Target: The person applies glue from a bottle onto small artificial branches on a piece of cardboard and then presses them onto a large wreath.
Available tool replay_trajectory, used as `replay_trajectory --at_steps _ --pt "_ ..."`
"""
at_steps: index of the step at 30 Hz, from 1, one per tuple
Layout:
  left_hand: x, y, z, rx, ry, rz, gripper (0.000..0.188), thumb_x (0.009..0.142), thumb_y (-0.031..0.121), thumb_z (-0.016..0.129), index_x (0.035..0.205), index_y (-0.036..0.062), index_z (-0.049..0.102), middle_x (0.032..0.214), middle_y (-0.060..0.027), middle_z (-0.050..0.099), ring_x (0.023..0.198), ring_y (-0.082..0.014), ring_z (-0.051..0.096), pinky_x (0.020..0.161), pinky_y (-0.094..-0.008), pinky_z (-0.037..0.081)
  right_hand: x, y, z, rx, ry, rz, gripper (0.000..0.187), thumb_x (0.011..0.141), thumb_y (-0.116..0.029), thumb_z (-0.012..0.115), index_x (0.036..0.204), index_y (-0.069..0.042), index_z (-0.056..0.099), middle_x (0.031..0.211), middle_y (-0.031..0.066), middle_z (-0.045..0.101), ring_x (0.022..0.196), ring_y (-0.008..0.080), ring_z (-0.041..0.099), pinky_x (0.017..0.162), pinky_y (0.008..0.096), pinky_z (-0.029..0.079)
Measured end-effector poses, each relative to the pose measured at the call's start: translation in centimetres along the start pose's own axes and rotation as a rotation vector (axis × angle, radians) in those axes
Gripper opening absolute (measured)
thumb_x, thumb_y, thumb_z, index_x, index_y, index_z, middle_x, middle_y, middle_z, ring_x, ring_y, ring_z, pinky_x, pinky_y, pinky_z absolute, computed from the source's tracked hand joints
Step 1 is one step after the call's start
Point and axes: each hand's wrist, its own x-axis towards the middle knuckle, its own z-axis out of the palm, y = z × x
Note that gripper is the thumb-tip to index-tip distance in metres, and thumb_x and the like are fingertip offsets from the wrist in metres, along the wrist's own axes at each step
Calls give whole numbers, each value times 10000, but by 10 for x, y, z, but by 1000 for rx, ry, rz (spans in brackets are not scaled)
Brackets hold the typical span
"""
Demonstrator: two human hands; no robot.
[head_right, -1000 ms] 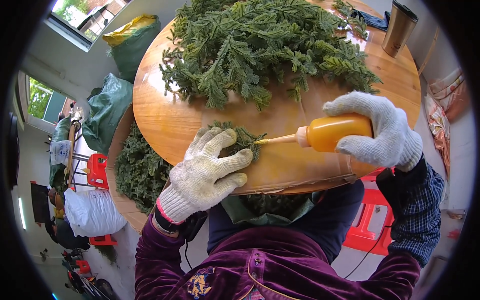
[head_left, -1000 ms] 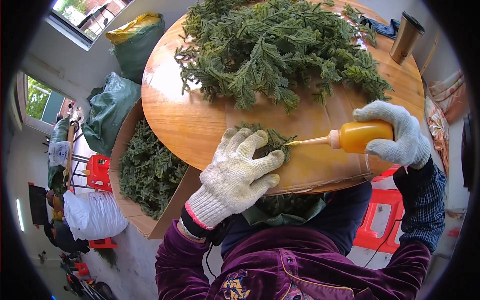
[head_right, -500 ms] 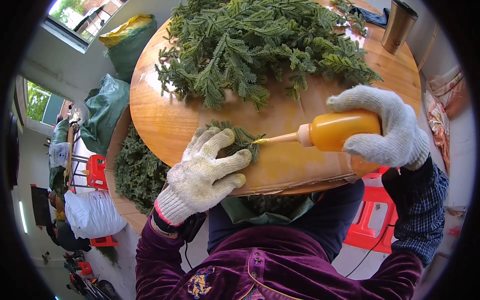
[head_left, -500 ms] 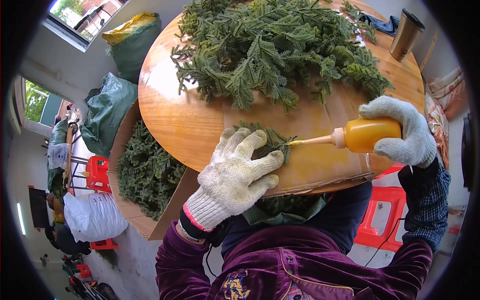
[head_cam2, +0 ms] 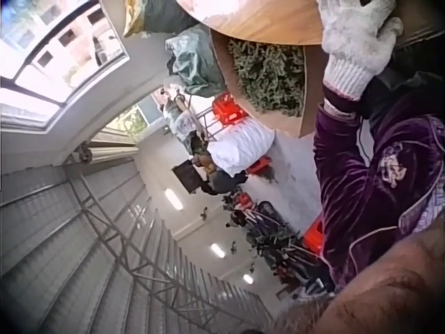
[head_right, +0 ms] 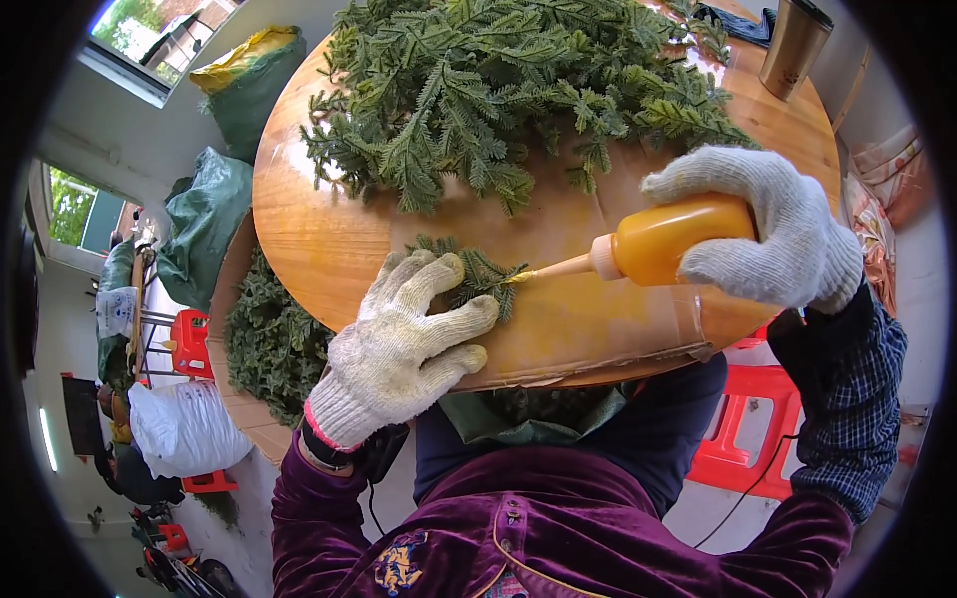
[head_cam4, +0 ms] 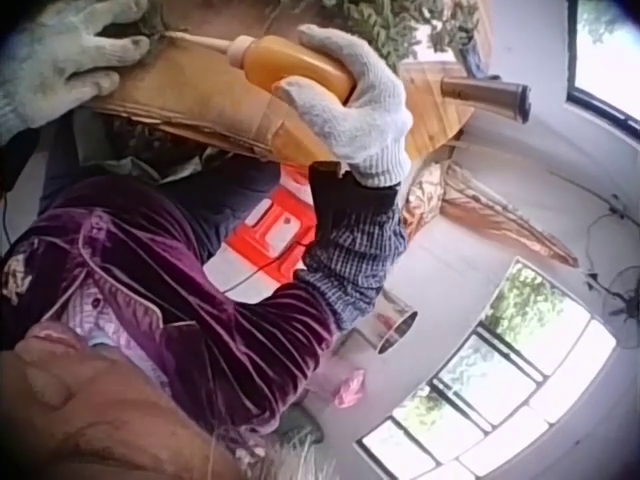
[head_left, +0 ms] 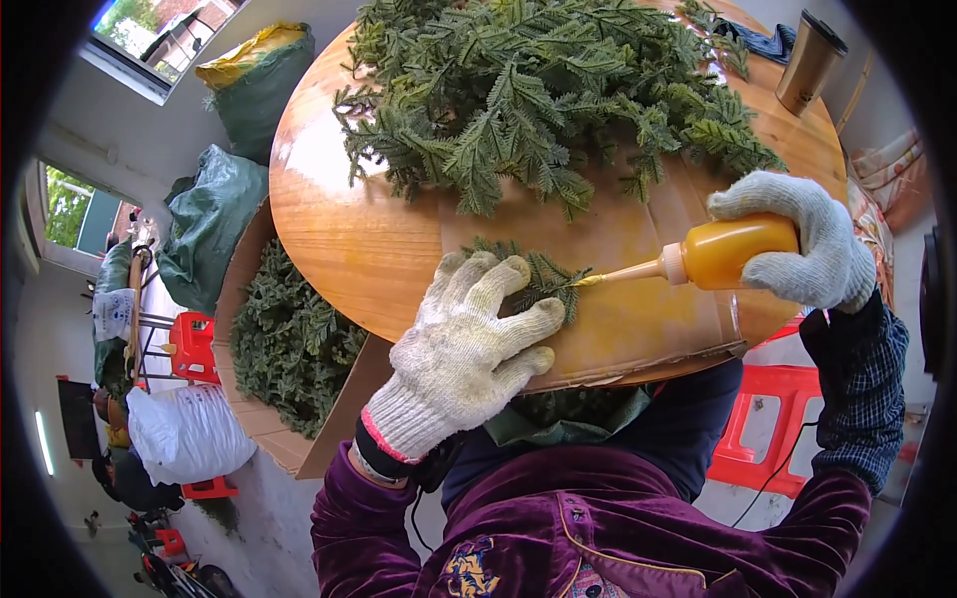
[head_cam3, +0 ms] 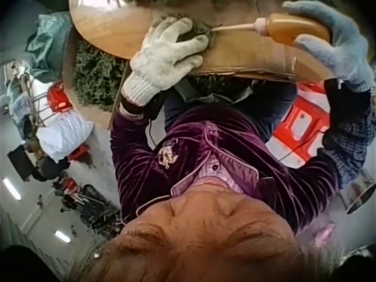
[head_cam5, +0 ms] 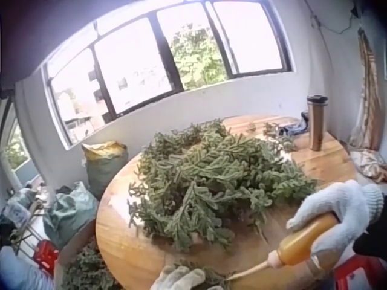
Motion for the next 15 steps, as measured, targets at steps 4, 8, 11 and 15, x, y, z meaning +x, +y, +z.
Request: replay_trajectory --at_steps 4,8,11,15 --pt "-1 -1 2 0 20 7 405 833 291 761 1219 175 716 1322 -200 575 1270 -456 520 1139 -574 368 1 4 -3 7 17 27 623 758 -316 857 1234 30 655 1191 133 674 1103 233 666 992 369 514" --pt "0 -1 3 16 40 16 384 827 287 760 1196 192 710 1299 -161 577 1251 -424 524 1122 -578 378 0 4 -6 8 17 39 615 756 -304 858 1231 31 657 1193 133 673 1106 235 666 994 369 514" --pt "0 -1 4 14 40 16 385 829 288 759 1200 195 708 1303 -161 576 1254 -424 523 1123 -578 378 -1 6 -7 4 35 57 614 746 -289 863 1229 30 659 1193 134 673 1110 239 665 997 368 512" --pt "0 -1 4 6 41 19 384 825 286 764 1194 193 711 1301 -160 577 1256 -423 523 1127 -580 376 -4 7 -5 39 51 103 619 732 -274 867 1231 29 660 1194 132 673 1113 240 663 1002 366 509"
